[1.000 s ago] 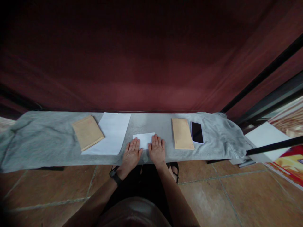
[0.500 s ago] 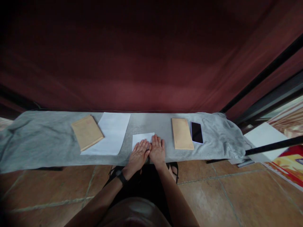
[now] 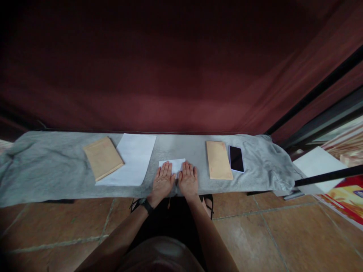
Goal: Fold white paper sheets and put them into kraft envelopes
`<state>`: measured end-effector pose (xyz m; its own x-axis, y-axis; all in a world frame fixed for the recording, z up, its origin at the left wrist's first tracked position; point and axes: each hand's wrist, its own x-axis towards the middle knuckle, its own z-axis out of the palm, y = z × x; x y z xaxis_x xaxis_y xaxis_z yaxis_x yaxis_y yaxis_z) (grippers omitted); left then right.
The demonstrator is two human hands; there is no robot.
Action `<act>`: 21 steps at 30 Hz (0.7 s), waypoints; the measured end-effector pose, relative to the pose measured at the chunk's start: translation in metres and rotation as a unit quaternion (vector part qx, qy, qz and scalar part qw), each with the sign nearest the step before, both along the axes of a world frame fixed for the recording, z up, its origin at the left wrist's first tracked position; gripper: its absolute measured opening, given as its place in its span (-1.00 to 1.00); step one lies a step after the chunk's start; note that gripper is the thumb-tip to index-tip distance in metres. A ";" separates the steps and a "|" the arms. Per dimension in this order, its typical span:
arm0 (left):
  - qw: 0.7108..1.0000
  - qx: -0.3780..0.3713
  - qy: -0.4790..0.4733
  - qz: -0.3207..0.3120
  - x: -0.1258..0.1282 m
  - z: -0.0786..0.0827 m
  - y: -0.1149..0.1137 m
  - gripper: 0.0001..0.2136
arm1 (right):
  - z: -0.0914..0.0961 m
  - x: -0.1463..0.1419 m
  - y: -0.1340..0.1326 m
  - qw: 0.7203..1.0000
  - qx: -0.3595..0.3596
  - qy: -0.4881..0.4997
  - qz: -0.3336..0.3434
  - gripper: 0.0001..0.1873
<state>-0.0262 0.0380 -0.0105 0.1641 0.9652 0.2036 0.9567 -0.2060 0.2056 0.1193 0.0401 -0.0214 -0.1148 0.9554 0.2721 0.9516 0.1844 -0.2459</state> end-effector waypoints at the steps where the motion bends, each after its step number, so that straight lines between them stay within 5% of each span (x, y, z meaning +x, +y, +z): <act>1: 1.000 0.004 -0.002 0.004 -0.001 0.000 0.001 -0.44 | 0.000 0.000 0.000 1.000 0.002 0.001 0.000 -0.44; 10: 1.000 0.004 -0.001 0.026 -0.003 0.000 0.001 -0.44 | 0.008 -0.001 0.009 1.000 -0.005 0.016 -0.001 -0.46; 17: 1.000 0.001 -0.001 0.020 -0.004 -0.002 0.001 -0.44 | 0.014 -0.021 0.024 0.994 -0.045 0.009 0.104 -0.47; 21: 1.000 0.000 0.002 0.022 -0.003 -0.002 0.002 -0.45 | 0.014 -0.025 0.027 0.994 -0.049 0.009 0.099 -0.46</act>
<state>-0.0297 0.0404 -0.0130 0.1227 0.9713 0.2040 0.9655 -0.1644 0.2019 0.0945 0.0668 -0.0075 -0.2985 0.9368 0.1823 0.8948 0.3412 -0.2879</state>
